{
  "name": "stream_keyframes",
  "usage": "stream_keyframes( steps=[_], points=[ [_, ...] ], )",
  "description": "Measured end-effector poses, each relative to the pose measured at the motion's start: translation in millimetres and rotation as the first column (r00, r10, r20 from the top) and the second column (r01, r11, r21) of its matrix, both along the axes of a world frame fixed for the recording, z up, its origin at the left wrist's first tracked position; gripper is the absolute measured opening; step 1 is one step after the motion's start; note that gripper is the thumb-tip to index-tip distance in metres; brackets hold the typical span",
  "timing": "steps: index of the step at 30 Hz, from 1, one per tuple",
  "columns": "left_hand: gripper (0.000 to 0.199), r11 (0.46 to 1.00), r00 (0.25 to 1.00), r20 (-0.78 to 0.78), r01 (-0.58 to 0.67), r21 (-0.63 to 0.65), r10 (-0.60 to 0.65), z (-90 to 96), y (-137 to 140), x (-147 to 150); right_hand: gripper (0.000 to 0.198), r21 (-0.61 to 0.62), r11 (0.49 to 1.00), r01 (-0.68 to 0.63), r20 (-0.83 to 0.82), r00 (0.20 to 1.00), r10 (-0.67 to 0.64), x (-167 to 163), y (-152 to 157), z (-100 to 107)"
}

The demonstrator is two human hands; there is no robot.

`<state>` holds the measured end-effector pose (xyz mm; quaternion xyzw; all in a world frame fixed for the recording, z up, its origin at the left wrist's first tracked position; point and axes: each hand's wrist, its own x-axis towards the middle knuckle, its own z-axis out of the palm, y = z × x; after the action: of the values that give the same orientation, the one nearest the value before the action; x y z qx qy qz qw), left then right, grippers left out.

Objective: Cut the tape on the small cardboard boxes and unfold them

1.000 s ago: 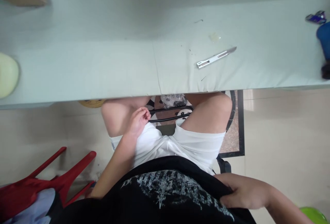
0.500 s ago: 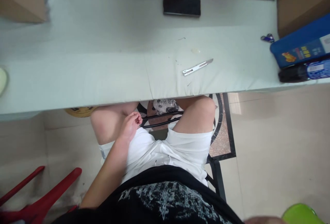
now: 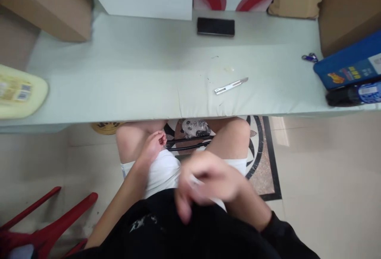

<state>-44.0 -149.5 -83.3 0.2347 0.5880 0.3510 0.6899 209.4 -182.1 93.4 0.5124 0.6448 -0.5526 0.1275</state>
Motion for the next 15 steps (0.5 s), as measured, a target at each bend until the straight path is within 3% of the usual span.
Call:
stream_keyframes(
  steps=[3, 6, 10, 15],
  points=[
    [0.028, 0.999, 1.0, -0.016, -0.015, 0.033, 0.015, 21.1, -1.8, -18.3, 0.023, 0.129, 0.99, -0.048, -0.12, 0.991, 0.064, -29.2, 32.5, -2.8],
    [0.03, 0.998, 0.998, -0.038, -0.045, 0.05, 0.047, 40.3, -2.0, -32.0, 0.018, 0.227, 0.967, -0.118, -0.25, 0.952, 0.174, -32.1, 51.0, 0.9],
    [0.03, 0.991, 0.991, -0.072, -0.111, 0.076, 0.116, 57.3, 6.2, -35.1, 0.019, 0.298, 0.954, -0.013, -0.334, 0.936, 0.117, -20.9, 66.2, -8.6],
    [0.027, 0.969, 0.968, -0.141, -0.182, 0.169, 0.206, 81.3, 22.9, -31.6, 0.02, 0.341, 0.94, 0.014, -0.404, 0.905, 0.133, -19.1, 84.2, -29.6]
  ],
)
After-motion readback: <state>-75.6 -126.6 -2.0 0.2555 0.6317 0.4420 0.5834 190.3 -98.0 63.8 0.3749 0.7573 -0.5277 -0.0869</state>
